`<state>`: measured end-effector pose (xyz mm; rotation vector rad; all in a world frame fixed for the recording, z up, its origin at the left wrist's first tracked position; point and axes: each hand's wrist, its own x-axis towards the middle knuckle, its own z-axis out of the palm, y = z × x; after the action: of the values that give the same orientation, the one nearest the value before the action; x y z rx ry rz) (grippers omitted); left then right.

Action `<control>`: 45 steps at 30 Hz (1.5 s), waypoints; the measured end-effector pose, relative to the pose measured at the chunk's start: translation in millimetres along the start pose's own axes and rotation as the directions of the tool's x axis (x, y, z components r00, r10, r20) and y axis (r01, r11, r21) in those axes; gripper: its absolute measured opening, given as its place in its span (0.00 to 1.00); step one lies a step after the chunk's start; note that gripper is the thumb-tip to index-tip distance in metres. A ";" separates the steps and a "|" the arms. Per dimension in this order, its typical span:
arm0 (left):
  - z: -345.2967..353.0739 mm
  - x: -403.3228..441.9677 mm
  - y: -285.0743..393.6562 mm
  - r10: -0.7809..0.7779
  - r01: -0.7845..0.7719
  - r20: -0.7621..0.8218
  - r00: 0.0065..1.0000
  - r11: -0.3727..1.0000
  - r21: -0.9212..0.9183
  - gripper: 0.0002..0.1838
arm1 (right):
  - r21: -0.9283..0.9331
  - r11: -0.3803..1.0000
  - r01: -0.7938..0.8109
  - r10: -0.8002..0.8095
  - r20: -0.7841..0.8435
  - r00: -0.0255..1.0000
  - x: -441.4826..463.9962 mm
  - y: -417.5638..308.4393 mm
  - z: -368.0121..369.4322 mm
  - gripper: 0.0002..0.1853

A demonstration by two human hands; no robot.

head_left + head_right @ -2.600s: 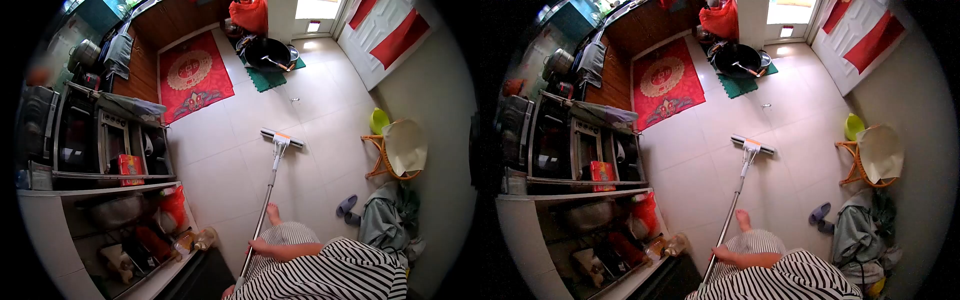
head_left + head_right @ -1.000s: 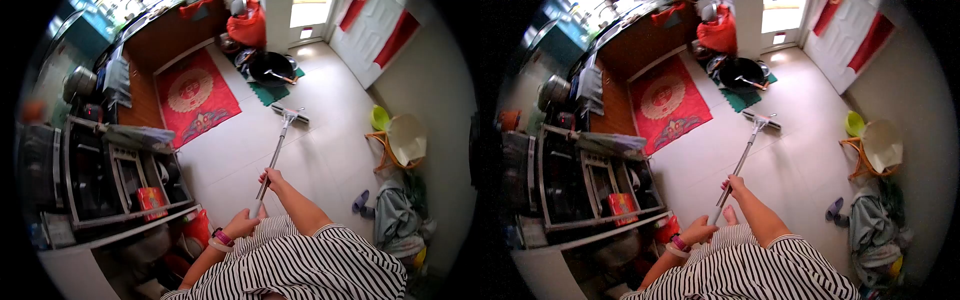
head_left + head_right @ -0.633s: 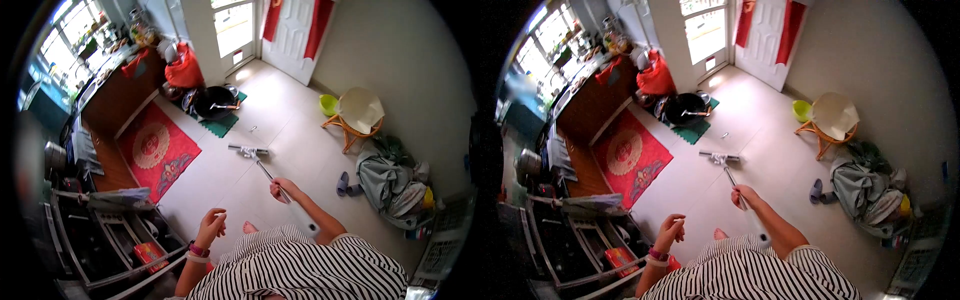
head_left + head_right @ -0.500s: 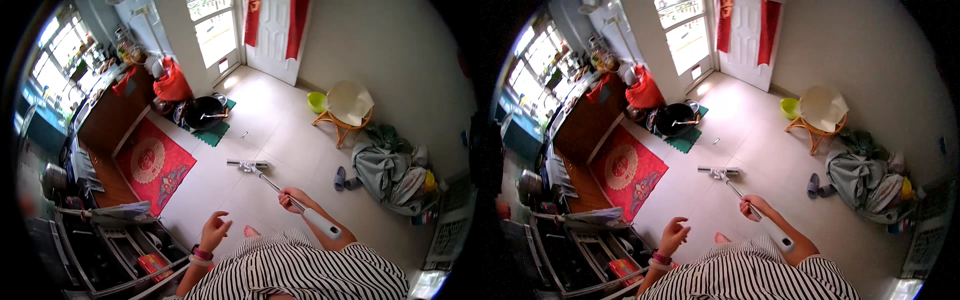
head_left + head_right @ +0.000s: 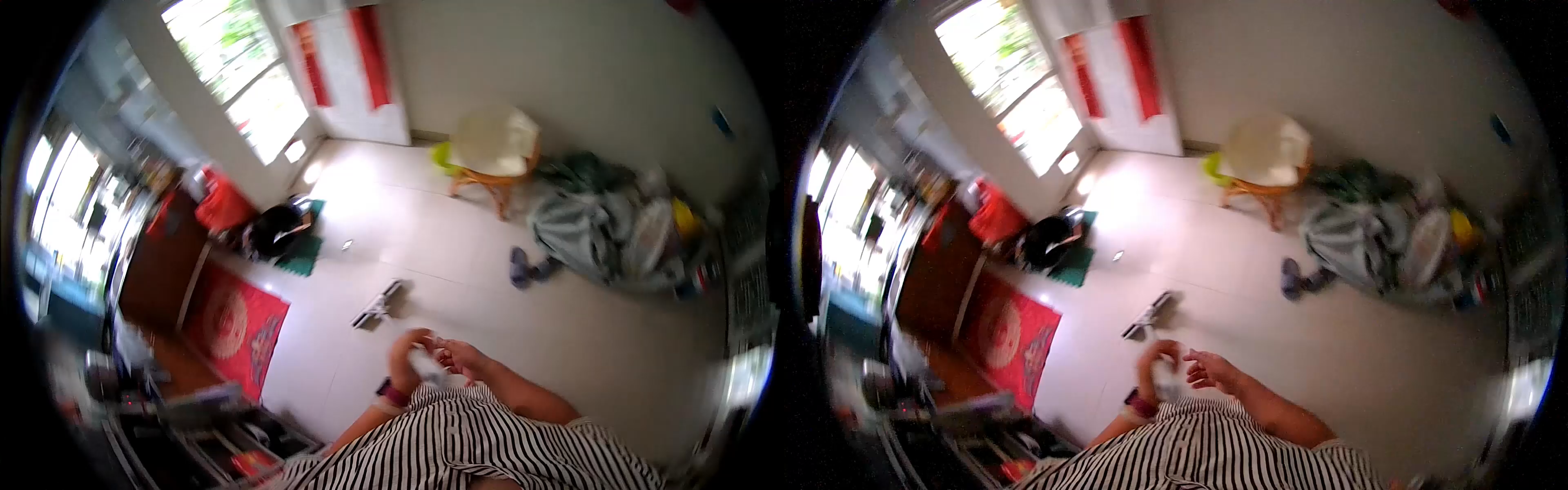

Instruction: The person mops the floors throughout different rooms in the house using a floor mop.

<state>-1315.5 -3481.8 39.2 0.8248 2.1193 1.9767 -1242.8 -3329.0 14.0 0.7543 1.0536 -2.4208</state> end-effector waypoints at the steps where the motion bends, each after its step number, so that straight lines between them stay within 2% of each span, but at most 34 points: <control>1: -3.4 3.1 -23.9 -0.164 0.147 -0.072 0.984 0.967 -0.206 0.10 | -0.105 0.989 -0.106 0.103 -0.035 0.994 -1.2 6.9 -36.8 0.19; 2: -2.7 13.2 -23.0 0.016 0.001 -0.208 0.978 0.997 0.081 0.08 | -0.088 0.995 -0.056 0.048 -0.090 0.995 -14.3 11.0 -68.9 0.18; 4: -5.1 38.8 -10.0 -0.004 -0.025 -0.391 0.920 0.997 -0.067 0.06 | -0.104 0.995 0.000 -0.035 -0.333 0.942 -42.0 25.3 -133.7 0.17; 5: -24.8 44.3 -55.9 0.044 0.033 -0.443 0.895 0.986 0.165 0.06 | -0.133 0.991 0.024 -0.081 -0.439 0.895 -48.4 42.2 -179.8 0.17; 6: -22.1 55.7 -41.4 0.145 -0.052 -0.448 0.882 0.975 0.214 0.06 | -0.171 0.985 -0.013 -0.087 -0.565 0.820 -62.5 55.5 -218.7 0.15; 7: -33.2 65.6 -58.6 0.004 0.014 -0.490 0.872 0.999 0.033 0.06 | -0.197 0.978 -0.067 -0.085 -0.674 0.734 -76.6 69.9 -256.8 0.14; 9: -53.0 84.9 -80.2 -0.088 0.120 -0.482 0.872 0.992 0.036 0.09 | -0.325 0.852 -0.410 -0.148 -0.902 0.406 -102.3 123.2 -340.6 0.14; 10: -49.8 104.4 -72.6 -0.061 0.117 -0.444 0.894 0.988 0.099 0.11 | -0.252 0.787 -0.563 -0.079 -0.946 0.314 -113.5 166.2 -395.2 0.13; 11: -42.2 125.8 -58.3 -0.035 0.109 -0.402 0.915 0.980 0.164 0.13 | -0.001 0.943 -0.333 0.045 -0.990 0.133 -145.2 177.0 -395.6 0.12; 12: -30.7 153.0 -50.7 -0.024 0.108 -0.379 0.925 0.974 0.201 0.13 | 0.223 0.974 -0.030 0.222 -0.975 -0.016 -170.5 185.8 -384.2 0.10; 13: -15.2 180.2 -45.7 -0.011 0.100 -0.353 0.936 0.967 0.234 0.14 | 0.263 0.965 0.014 0.263 -0.964 -0.039 -181.5 195.8 -379.8 0.10; 15: 21.3 222.1 -44.5 -0.053 0.122 -0.256 0.965 0.957 0.262 0.16 | 0.471 0.800 0.372 0.458 -0.880 0.128 -223.4 209.8 -378.9 0.10; 16: 55.2 234.0 -34.2 -0.028 0.069 -0.174 0.984 0.969 0.238 0.17 | 0.439 0.793 0.423 0.425 -0.896 0.133 -235.8 215.4 -365.5 0.10; 18: 155.6 253.4 22.1 0.024 -0.019 -0.023 0.999 0.975 0.223 0.21 | 0.420 0.825 0.377 0.408 -0.906 0.115 -246.4 225.4 -362.4 0.09; 20: 230.6 265.7 64.0 0.016 -0.045 0.240 0.971 0.992 0.116 0.22 | 0.295 0.954 0.062 0.291 -0.955 0.062 -238.2 270.4 -366.1 0.10; 21: 264.7 266.4 80.7 0.052 -0.064 0.360 0.932 0.998 0.023 0.21 | 0.286 0.958 0.029 0.284 -0.957 0.056 -233.3 286.0 -364.6 0.10; 22: 300.9 265.7 103.0 0.037 -0.013 0.455 0.890 0.998 -0.054 0.19 | 0.477 0.843 0.251 0.468 -0.878 0.097 -242.7 257.5 -340.9 0.12; 23: 327.9 259.3 119.1 0.054 -0.019 0.488 0.871 0.997 -0.076 0.19 | 0.584 0.743 0.326 0.571 -0.808 0.146 -254.7 225.8 -315.4 0.13; 25: 378.7 242.6 145.4 0.076 0.158 0.675 0.734 0.947 -0.279 0.16 | 0.600 0.710 0.367 0.559 -0.798 0.224 -244.6 249.2 -308.4 0.13; 27: 422.6 229.9 165.0 0.107 0.219 0.731 0.674 0.916 -0.336 0.13 | 0.550 0.796 0.254 0.525 -0.835 0.164 -232.9 293.2 -315.4 0.12; 28: 446.9 233.2 168.1 0.133 0.313 0.871 0.472 0.899 -0.307 0.07 | 0.533 0.799 0.277 0.534 -0.842 0.077 -243.7 286.3 -317.4 0.11; 29: 472.5 223.2 180.2 0.169 0.392 0.954 0.246 0.883 -0.258 0.18 | 0.512 0.806 0.296 0.539 -0.843 -0.009 -251.3 286.8 -322.6 0.09; 30: 503.6 197.6 186.2 0.267 0.368 0.941 0.209 0.870 -0.329 0.17 | 0.510 0.801 0.315 0.541 -0.841 -0.014 -260.5 286.0 -333.4 0.09; 31: 535.3 148.6 219.1 0.229 0.502 0.883 0.410 0.752 -0.428 0.11 | 0.505 0.772 0.385 0.551 -0.835 -0.008 -272.5 283.2 -348.2 0.10; 33: 592.1 115.7 257.6 0.291 0.500 0.930 0.223 0.785 -0.365 0.09 | 0.495 0.736 0.462 0.560 -0.828 -0.005 -310.1 268.9 -386.0 0.10; 35: 640.2 88.4 300.1 0.305 0.407 0.948 0.092 0.857 -0.315 0.09 | 0.167 0.931 0.324 0.227 -0.961 -0.156 -340.8 245.9 -432.3 0.16; 37: 689.3 57.2 296.8 0.418 0.348 0.902 0.112 0.833 -0.429 0.10 | -0.063 0.985 0.162 -0.028 -0.976 -0.214 -401.7 183.5 -474.6 0.23; 38: 715.6 43.5 286.3 0.499 0.326 0.854 0.148 0.790 -0.519 0.10 | -0.119 0.960 0.255 -0.087 -0.987 -0.133 -439.0 137.6 -483.3 0.25; 39: 736.3 34.3 305.8 0.490 0.331 0.869 0.073 0.810 -0.484 0.09 | -0.231 0.951 0.207 -0.201 -0.968 -0.152 -464.4 100.0 -498.2 0.30; 40: 757.0 25.0 325.0 0.477 0.330 0.879 -0.003 0.830 -0.450 0.09 | -0.487 0.863 0.135 -0.432 -0.850 -0.301 -467.3 76.3 -524.1 0.35; 41: 786.7 17.0 318.1 0.548 0.283 0.834 -0.059 0.810 -0.513 0.08 | -0.555 0.829 0.065 -0.523 -0.811 -0.262 -505.5 28.1 -525.1 0.42; 42: 809.2 1.5 316.4 0.555 0.229 0.832 0.016 0.808 -0.544 0.08 | -0.663 0.748 0.040 -0.613 -0.712 -0.342 -527.5 -7.1 -534.8 0.43; 43: 836.9 -11.5 326.0 0.634 0.202 0.769 -0.075 0.765 -0.611 0.08 | -0.758 0.652 0.005 -0.688 -0.594 -0.417 -546.8 -36.3 -547.2 0.43; 45: 884.5 -41.9 352.4 0.606 0.229 0.771 -0.195 0.792 -0.565 0.10 | -0.790 0.613 0.004 -0.713 -0.555 -0.428 -589.1 -84.9 -572.9 0.44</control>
<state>-778.6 -2721.8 245.2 1.7833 0.3007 0.8875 -648.7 -2760.6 94.1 2.7329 2.8867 -0.8980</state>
